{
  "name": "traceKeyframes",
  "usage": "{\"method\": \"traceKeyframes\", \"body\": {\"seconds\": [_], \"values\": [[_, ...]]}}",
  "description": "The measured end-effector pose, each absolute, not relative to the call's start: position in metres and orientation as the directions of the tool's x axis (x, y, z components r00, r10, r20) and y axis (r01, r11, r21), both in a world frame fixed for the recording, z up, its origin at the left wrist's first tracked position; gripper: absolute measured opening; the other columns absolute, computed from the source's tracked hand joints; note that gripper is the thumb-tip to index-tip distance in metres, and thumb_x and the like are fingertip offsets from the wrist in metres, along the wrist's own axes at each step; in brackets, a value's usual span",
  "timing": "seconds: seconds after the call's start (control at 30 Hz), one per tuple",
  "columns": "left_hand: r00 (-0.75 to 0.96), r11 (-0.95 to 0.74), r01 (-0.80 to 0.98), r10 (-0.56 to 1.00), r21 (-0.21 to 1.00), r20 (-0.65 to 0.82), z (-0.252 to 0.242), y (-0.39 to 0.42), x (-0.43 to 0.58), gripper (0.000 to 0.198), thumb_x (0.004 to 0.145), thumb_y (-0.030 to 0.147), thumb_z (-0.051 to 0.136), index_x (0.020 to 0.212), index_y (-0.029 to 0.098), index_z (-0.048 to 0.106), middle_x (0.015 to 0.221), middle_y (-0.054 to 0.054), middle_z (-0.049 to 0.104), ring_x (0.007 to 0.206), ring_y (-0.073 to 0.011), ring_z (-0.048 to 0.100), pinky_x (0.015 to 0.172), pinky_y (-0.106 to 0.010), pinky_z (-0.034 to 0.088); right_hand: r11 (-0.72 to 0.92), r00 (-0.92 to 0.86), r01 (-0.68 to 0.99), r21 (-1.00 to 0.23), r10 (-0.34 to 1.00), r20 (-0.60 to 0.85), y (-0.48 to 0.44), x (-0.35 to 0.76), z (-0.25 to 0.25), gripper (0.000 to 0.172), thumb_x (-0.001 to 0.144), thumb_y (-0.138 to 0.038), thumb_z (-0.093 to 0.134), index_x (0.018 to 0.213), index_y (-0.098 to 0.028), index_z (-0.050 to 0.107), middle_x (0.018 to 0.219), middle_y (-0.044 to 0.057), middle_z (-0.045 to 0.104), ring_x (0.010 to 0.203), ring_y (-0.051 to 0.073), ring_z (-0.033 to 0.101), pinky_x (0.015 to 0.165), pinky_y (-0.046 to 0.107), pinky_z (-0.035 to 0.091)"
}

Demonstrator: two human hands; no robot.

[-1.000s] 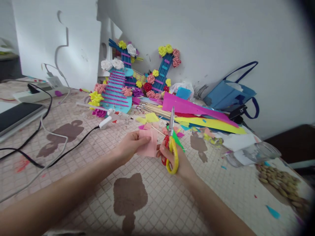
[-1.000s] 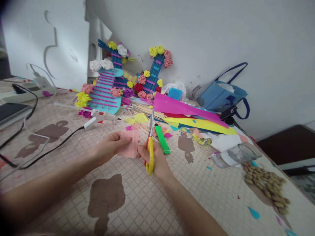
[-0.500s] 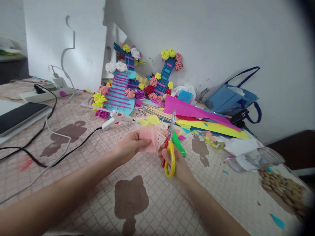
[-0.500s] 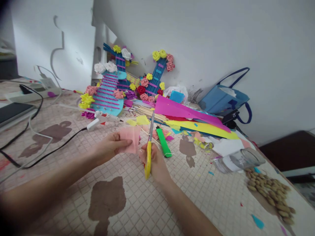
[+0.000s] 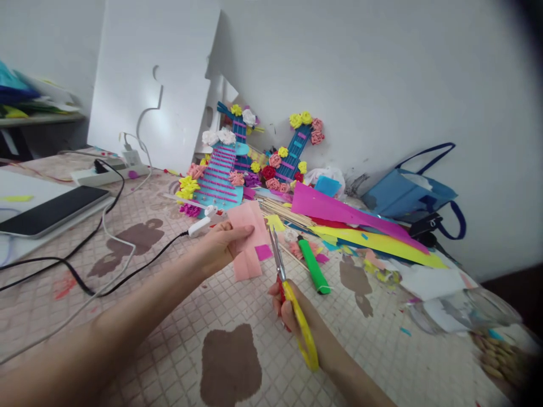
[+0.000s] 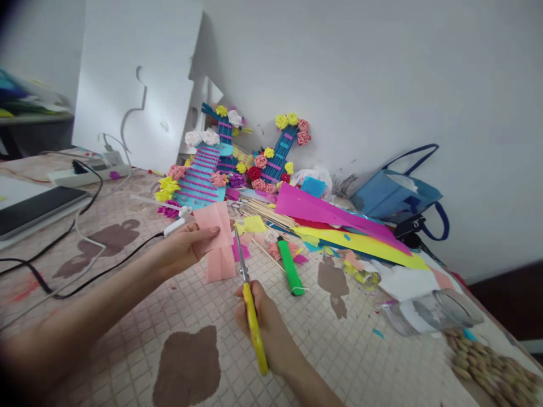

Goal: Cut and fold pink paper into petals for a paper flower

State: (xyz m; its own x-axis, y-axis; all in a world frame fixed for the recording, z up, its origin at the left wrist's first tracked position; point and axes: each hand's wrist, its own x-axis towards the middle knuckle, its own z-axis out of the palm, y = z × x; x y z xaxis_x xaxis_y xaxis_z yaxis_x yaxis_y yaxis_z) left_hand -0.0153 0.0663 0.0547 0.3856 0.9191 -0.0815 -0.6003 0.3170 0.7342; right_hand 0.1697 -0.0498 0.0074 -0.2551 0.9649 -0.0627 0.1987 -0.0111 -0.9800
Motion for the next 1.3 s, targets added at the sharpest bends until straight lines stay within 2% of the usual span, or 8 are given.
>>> {"method": "traceKeyframes", "body": {"seconds": [0.2,0.5,0.7,0.8,0.87,1.0,1.1,1.3], "values": [[0.327,0.276,-0.639,0.942,0.718,-0.072,0.0589,0.0661,-0.0165,0.011,0.07,0.001,0.071,0.067,0.01,0.066,0.066,-0.003,0.072,0.057,-0.0089,0.066,0.058,-0.014,0.053,-0.053,-0.281,0.181,-0.982,0.954,-0.104,-0.0504,0.1655,0.0154,0.056,0.08,-0.074,0.043,0.095,-0.02,0.044,0.071,-0.005,0.035,0.057,0.008,0.03,0.051,0.023,0.027],[0.322,0.277,-0.653,0.944,0.704,-0.073,0.0619,0.0639,-0.0151,0.012,0.069,-0.001,0.07,0.065,0.01,0.067,0.065,-0.002,0.071,0.058,-0.0086,0.066,0.058,-0.014,0.053,-0.032,-0.278,0.221,-0.975,0.956,-0.095,-0.0514,0.1684,0.0128,0.056,0.081,-0.074,0.038,0.095,-0.021,0.046,0.072,-0.003,0.042,0.056,0.009,0.034,0.05,0.024,0.029],[0.334,0.261,-0.641,0.942,0.722,-0.043,0.0583,0.0649,-0.0146,0.01,0.069,0.001,0.072,0.071,0.01,0.069,0.068,-0.003,0.072,0.06,-0.0096,0.066,0.063,-0.016,0.053,-0.06,-0.284,0.218,-0.974,0.951,-0.122,-0.05,0.1658,0.0164,0.059,0.077,-0.078,0.039,0.092,-0.021,0.044,0.068,-0.005,0.036,0.053,0.009,0.031,0.05,0.024,0.027],[0.347,0.27,-0.633,0.937,0.725,-0.045,0.0558,0.0645,-0.0134,0.01,0.069,0.003,0.073,0.067,0.01,0.067,0.067,-0.003,0.072,0.059,-0.0092,0.065,0.061,-0.016,0.053,-0.072,-0.278,0.202,-0.977,0.952,-0.128,-0.0496,0.1651,0.0161,0.062,0.075,-0.08,0.04,0.091,-0.021,0.044,0.068,-0.005,0.036,0.054,0.009,0.031,0.049,0.024,0.026],[0.363,0.279,-0.642,0.931,0.714,-0.037,0.0547,0.064,-0.0126,0.013,0.068,0.003,0.073,0.062,0.011,0.066,0.064,-0.002,0.071,0.058,-0.0085,0.064,0.059,-0.014,0.052,-0.077,-0.271,0.195,-0.978,0.954,-0.129,-0.05,0.1651,0.0158,0.061,0.076,-0.079,0.041,0.091,-0.02,0.044,0.068,-0.005,0.037,0.054,0.009,0.031,0.05,0.024,0.026],[0.37,0.286,-0.635,0.928,0.718,-0.042,0.0546,0.0635,-0.0118,0.008,0.068,0.003,0.073,0.067,0.009,0.069,0.066,-0.004,0.071,0.06,-0.0092,0.065,0.058,-0.013,0.052,-0.066,-0.269,0.192,-0.979,0.956,-0.117,-0.0517,0.1655,0.0163,0.057,0.079,-0.075,0.04,0.093,-0.02,0.045,0.067,-0.005,0.036,0.055,0.009,0.031,0.05,0.024,0.027],[0.365,0.284,-0.632,0.93,0.721,-0.046,0.0555,0.0638,-0.0117,0.009,0.068,0.003,0.072,0.064,0.009,0.068,0.064,-0.004,0.07,0.058,-0.0089,0.065,0.055,-0.013,0.05,-0.058,-0.254,0.217,-0.974,0.96,-0.114,-0.052,0.1661,0.0148,0.057,0.079,-0.075,0.04,0.092,-0.02,0.045,0.066,-0.005,0.035,0.053,0.009,0.032,0.048,0.023,0.028],[0.362,0.291,-0.62,0.93,0.729,-0.063,0.0557,0.0651,-0.0118,0.006,0.07,0.003,0.071,0.068,0.009,0.069,0.073,-0.006,0.073,0.064,-0.0107,0.067,0.062,-0.015,0.052,-0.02,-0.242,0.229,-0.973,0.967,-0.077,-0.0493,0.1672,0.007,0.059,0.077,-0.079,0.038,0.087,-0.021,0.046,0.061,-0.006,0.033,0.049,0.009,0.031,0.044,0.023,0.027]]}}
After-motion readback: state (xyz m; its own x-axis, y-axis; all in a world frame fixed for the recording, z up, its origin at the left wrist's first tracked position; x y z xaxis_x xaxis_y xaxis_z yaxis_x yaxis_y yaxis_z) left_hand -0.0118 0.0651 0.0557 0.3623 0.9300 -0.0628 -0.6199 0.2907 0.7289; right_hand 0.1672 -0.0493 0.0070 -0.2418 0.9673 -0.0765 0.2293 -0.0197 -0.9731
